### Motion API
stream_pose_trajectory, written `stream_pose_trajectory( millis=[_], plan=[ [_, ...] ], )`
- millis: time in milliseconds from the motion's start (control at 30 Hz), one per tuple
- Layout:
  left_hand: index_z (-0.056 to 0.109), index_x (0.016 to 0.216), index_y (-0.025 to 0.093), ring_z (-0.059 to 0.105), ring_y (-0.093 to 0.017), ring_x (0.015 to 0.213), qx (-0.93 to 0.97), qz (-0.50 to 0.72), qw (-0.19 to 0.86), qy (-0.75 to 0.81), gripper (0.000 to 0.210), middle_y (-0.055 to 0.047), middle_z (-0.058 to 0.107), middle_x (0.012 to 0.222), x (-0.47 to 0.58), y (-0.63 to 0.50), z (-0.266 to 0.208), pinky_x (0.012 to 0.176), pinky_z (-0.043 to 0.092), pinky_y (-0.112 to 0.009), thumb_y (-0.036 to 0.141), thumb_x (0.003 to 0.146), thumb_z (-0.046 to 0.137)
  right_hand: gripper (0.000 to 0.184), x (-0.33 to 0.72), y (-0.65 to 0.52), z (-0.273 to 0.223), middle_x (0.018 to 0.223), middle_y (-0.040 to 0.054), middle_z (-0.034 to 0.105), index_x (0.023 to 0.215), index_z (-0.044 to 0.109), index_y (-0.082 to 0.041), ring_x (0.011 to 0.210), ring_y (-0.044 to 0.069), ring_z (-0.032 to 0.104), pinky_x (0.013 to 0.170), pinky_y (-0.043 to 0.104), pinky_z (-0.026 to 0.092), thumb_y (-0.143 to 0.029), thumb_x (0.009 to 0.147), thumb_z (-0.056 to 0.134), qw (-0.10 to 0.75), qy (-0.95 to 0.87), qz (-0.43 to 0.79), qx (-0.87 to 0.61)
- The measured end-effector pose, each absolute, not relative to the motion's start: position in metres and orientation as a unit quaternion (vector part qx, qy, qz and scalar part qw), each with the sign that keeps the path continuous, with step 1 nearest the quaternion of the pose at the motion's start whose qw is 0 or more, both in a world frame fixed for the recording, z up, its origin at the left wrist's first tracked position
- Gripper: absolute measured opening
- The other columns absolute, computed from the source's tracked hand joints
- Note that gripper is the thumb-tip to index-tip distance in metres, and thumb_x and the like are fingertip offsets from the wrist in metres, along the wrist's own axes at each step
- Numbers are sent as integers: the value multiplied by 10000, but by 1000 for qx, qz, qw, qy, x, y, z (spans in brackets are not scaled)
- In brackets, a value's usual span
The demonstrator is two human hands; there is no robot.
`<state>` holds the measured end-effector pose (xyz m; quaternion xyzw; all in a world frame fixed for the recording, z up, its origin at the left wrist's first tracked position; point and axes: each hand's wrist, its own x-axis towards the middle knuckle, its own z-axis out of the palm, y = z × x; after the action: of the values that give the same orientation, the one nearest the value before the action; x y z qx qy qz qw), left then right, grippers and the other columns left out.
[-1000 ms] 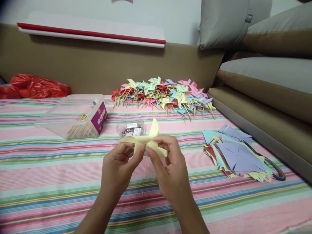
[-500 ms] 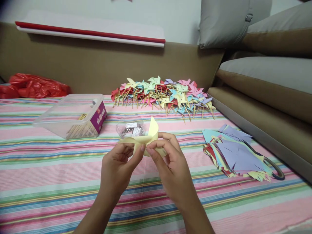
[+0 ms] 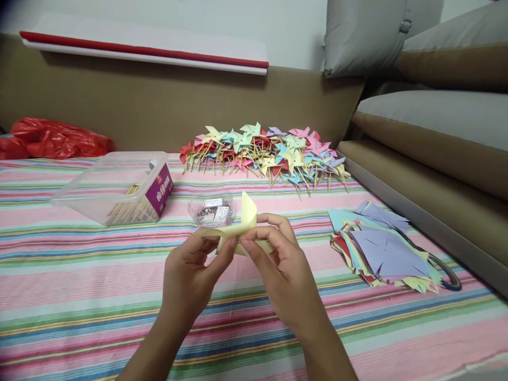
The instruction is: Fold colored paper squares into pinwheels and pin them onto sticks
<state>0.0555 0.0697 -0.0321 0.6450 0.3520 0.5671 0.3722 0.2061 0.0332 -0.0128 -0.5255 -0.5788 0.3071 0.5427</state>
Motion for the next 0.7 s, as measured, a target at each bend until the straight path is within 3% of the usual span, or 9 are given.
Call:
stream_pose_trajectory(
  millis=[133, 267, 367, 500, 700],
  plan=[
    [719, 911, 211, 713, -113, 806, 667, 562, 345, 346, 60, 20, 767, 857, 54, 70, -30, 745, 550, -184, 169, 907, 676, 96, 205, 34, -13, 1216, 20, 577, 926, 719, -291, 1300, 178, 504, 1004, 239, 445, -350, 955, 650, 557, -571, 311, -517],
    [727, 926, 207, 708, -105, 789, 674, 561, 333, 346, 65, 19, 763, 851, 54, 70, -28, 725, 548, -174, 170, 908, 676, 44, 199, 34, -14, 1085, -4, 664, 960, 659, -293, 1051, 146, 636, 914, 246, 499, -324, 940, 684, 599, -528, 365, -479],
    [733, 925, 202, 706, -105, 786, 676, 558, 332, 350, 64, 14, 762, 852, 54, 70, -28, 705, 547, -168, 178, 910, 676, 210, 195, 35, -15, 1016, -29, 710, 1041, 559, -326, 964, 143, 687, 836, 253, 546, -297, 915, 724, 644, -462, 422, -440],
    [737, 932, 203, 707, -102, 789, 677, 557, 334, 346, 73, 15, 769, 866, 54, 69, -28, 725, 548, -167, 167, 906, 679, 404, 196, 35, -16, 1139, -12, 733, 1248, 520, -371, 1060, 160, 696, 893, 276, 560, -285, 914, 731, 649, -441, 458, -417],
    [728, 933, 206, 717, -113, 800, 684, 552, 337, 337, 67, 12, 773, 869, 52, 69, -28, 700, 549, -173, 168, 904, 681, 173, 204, 34, -18, 1193, -2, 733, 1131, 704, -310, 1086, 147, 671, 961, 231, 517, -333, 964, 665, 581, -510, 457, -441]
  ],
)
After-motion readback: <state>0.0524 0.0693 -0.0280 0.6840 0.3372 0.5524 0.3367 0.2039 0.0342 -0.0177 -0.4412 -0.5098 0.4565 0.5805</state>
